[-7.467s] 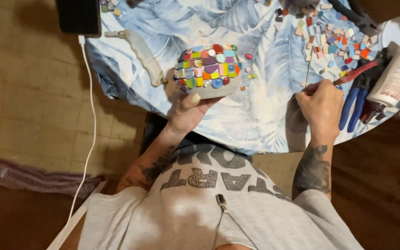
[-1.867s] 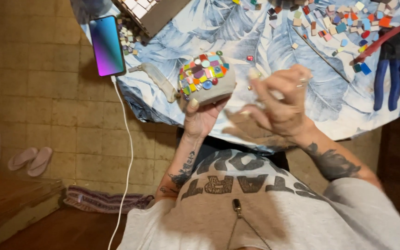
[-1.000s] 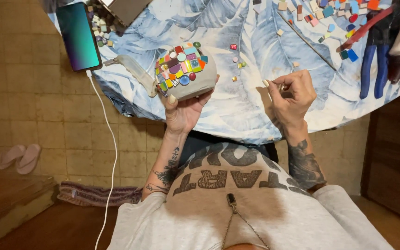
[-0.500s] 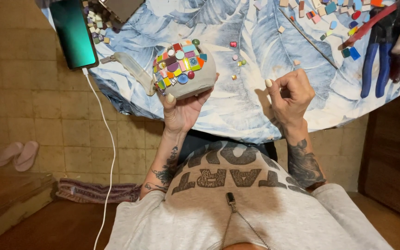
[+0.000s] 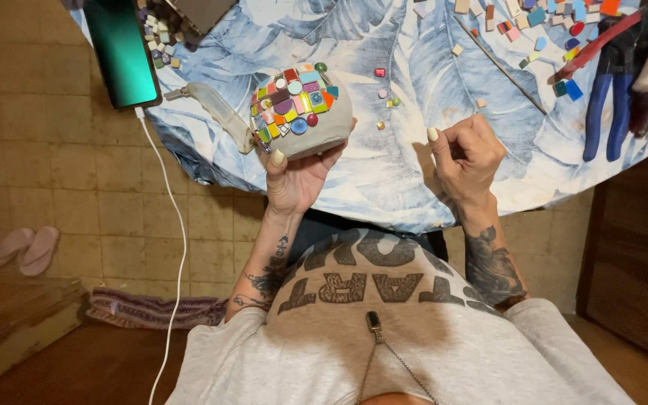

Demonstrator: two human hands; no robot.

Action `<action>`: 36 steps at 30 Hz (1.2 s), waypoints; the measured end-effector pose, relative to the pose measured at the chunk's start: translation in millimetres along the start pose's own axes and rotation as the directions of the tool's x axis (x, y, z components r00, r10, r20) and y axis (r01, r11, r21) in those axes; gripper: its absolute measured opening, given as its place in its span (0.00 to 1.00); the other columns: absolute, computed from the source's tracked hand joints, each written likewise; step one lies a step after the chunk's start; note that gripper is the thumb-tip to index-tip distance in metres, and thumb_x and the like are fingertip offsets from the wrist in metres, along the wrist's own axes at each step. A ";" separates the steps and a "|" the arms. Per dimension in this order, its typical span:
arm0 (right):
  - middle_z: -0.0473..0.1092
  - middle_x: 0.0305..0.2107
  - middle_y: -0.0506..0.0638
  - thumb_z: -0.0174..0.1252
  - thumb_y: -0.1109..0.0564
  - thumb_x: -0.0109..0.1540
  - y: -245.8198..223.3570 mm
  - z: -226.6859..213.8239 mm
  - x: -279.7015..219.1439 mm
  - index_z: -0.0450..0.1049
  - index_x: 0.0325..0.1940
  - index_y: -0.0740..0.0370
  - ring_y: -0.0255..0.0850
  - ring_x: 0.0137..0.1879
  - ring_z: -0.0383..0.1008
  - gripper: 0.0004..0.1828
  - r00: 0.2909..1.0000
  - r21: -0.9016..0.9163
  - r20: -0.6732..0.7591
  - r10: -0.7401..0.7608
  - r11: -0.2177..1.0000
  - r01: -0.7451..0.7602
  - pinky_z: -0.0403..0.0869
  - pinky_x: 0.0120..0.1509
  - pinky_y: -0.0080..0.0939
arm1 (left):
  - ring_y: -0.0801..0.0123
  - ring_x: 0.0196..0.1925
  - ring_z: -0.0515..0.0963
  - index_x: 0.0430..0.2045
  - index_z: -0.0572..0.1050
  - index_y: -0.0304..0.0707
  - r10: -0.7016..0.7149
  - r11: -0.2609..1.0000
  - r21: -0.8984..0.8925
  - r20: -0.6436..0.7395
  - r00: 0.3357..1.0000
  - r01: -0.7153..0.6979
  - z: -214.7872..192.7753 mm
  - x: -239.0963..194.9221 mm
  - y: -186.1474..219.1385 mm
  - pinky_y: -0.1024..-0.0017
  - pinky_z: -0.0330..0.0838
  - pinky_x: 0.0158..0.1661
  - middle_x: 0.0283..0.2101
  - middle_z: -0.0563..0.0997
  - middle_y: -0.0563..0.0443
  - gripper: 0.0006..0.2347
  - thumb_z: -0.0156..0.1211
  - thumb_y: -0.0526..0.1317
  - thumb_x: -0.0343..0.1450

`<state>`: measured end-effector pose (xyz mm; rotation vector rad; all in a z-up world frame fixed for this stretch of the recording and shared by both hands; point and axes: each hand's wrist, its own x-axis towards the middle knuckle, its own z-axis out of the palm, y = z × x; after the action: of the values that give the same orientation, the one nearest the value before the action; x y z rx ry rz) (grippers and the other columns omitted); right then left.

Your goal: Applying small colorful mosaic tiles to a white ceramic mug using adhesive and an applicator stick.

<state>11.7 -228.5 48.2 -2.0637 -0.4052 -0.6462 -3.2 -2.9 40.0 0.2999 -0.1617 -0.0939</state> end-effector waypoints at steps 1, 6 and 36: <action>0.55 0.15 0.51 0.60 0.62 0.58 -0.2 0.0 0.1 0.66 0.17 0.65 0.39 0.15 0.56 0.16 1.000 -0.001 0.005 0.001 1.000 -0.001 0.55 0.18 0.31 | 0.54 0.56 0.64 0.51 0.58 0.46 0.001 1.000 0.003 0.001 1.000 -0.001 0.8 0.3 0.2 0.47 0.54 0.56 0.54 0.64 0.49 0.23 0.54 0.47 0.63; 0.55 0.15 0.50 0.60 0.62 0.58 -0.7 0.5 0.3 0.66 0.17 0.65 0.39 0.16 0.56 0.16 1.000 -0.005 0.012 0.001 1.000 -0.001 0.56 0.20 0.31 | 0.55 0.56 0.64 0.51 0.58 0.46 -0.002 1.000 0.014 0.006 1.000 0.002 2.8 0.5 0.9 0.48 0.54 0.56 0.54 0.64 0.49 0.23 0.54 0.47 0.63; 0.53 0.13 0.50 0.62 0.62 0.57 -5.1 0.0 0.7 0.65 0.16 0.65 0.39 0.17 0.57 0.17 0.999 -0.010 0.034 0.004 1.000 -0.004 0.57 0.21 0.30 | 0.55 0.55 0.65 0.52 0.58 0.45 0.012 0.998 0.063 0.035 0.999 -0.014 -8.7 -0.6 0.3 0.48 0.53 0.56 0.53 0.65 0.49 0.22 0.51 0.47 0.65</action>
<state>9.6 -225.7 52.1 -2.0869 -0.4179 -0.6126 -2.3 -0.1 31.8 0.3599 -0.2011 -0.0808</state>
